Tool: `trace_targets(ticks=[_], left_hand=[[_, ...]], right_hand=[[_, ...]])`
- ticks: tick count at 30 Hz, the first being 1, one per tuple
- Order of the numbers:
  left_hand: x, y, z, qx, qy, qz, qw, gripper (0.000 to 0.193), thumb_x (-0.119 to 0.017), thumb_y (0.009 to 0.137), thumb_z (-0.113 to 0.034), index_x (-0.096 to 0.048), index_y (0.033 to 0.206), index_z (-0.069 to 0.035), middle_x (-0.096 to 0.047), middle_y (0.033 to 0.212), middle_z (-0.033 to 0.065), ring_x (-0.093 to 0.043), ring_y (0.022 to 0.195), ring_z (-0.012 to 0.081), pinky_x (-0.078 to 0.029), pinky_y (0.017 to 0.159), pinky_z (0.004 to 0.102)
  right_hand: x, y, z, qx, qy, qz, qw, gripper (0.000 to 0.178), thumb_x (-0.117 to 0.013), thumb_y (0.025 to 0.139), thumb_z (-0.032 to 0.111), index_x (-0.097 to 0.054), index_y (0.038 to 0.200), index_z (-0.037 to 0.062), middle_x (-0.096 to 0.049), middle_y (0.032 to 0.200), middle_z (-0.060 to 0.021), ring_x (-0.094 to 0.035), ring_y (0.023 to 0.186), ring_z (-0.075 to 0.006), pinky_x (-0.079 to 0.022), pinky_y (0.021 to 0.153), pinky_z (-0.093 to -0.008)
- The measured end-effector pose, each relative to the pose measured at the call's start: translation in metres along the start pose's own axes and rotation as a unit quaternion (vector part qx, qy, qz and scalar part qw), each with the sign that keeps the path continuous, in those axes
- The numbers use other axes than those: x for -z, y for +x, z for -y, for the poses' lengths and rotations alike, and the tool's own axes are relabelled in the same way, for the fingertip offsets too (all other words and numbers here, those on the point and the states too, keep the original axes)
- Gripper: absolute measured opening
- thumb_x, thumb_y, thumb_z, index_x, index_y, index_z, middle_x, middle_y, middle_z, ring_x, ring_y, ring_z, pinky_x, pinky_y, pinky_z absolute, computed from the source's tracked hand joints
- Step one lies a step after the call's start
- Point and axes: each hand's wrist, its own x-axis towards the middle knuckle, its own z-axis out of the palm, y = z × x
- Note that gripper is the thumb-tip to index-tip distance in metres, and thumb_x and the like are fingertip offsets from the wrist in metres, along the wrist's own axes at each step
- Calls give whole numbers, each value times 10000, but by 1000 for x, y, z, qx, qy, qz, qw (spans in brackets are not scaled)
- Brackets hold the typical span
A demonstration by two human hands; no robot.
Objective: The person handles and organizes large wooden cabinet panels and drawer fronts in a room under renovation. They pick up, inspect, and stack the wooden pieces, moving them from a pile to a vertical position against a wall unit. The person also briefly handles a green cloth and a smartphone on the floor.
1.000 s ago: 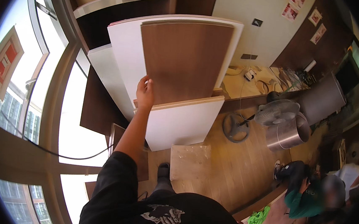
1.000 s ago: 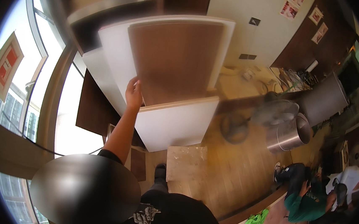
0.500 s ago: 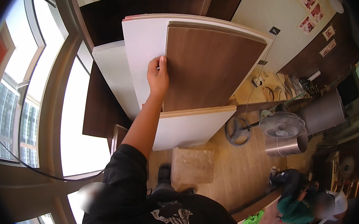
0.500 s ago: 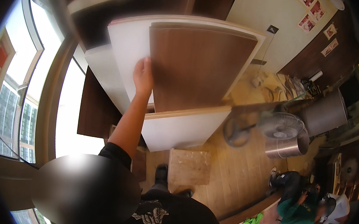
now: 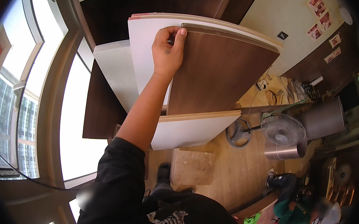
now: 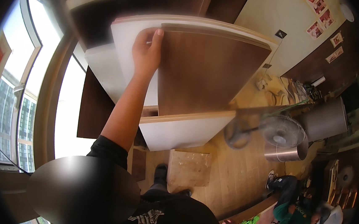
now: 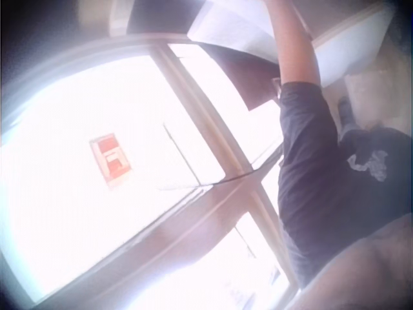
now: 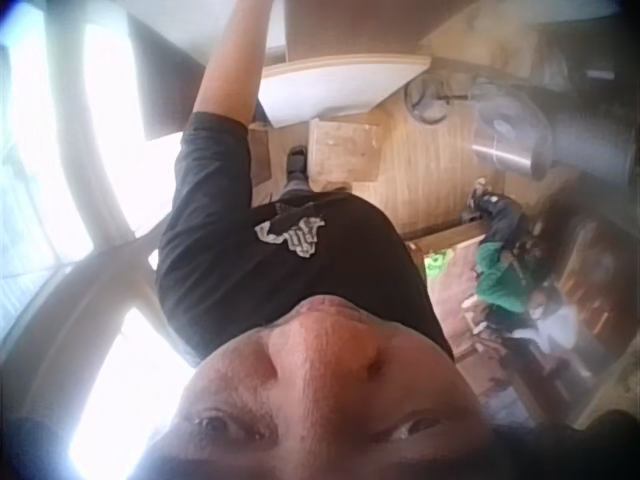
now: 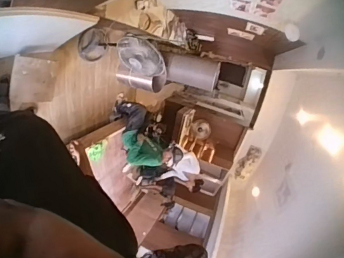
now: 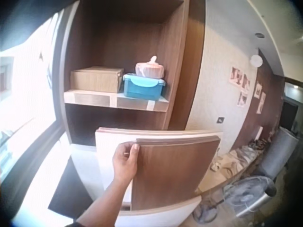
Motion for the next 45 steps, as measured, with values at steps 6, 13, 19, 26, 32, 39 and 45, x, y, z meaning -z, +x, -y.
trace_targets(ticks=[6,13,19,26,32,39,45], left_hand=[[2,-1,3,-37,5,2,999,224,-680,948,-239,-655,1018,-27,-649,932,82,-604,814,175,-500,715,311],[4,-2,3,-49,4,19,999,194,-658,959,-209,-647,1024,-25,-639,923,89,-602,804,186,-488,698,310],[5,-2,4,-74,22,18,997,188,-648,964,-201,-642,1018,-20,-636,913,92,-597,789,189,-478,676,315],[9,-11,-10,-57,35,34,997,241,-631,983,-230,-618,1055,-1,-657,912,90,-608,789,177,-497,682,304],[14,-21,-18,-22,-3,65,998,295,-603,1004,-264,-602,1141,-2,-652,948,93,-608,820,169,-501,715,299],[16,-20,-24,-26,-13,83,996,336,-618,995,-256,-601,1244,-31,-643,901,61,-588,806,145,-489,736,287],[10,-16,-37,101,-45,65,992,436,-646,964,-266,-574,1299,4,-590,783,25,-520,752,104,-442,712,259]], right_hand=[[-15,-21,72,44,-131,-18,990,209,-621,954,208,-628,1128,92,-658,855,-24,-636,717,-146,-511,598,-308],[-23,-28,93,84,-155,-34,984,187,-620,951,194,-645,1095,78,-652,823,-17,-622,699,-125,-500,584,-293],[-36,-27,112,96,-129,-38,986,207,-658,915,191,-688,1069,57,-682,866,-44,-646,752,-145,-522,660,-315],[-54,7,114,263,-148,-59,952,239,-693,886,226,-697,1034,39,-707,918,-99,-678,882,-204,-520,844,-345],[-75,-5,164,371,-135,-70,916,283,-678,908,262,-683,1056,22,-718,968,-131,-691,912,-240,-531,831,-358],[-94,-36,213,363,-145,-50,919,354,-642,941,301,-652,1140,8,-712,1004,-151,-681,943,-234,-525,869,-349],[-97,-28,197,328,-136,-16,935,378,-653,928,327,-654,1140,15,-715,998,-172,-693,935,-250,-534,859,-361]])
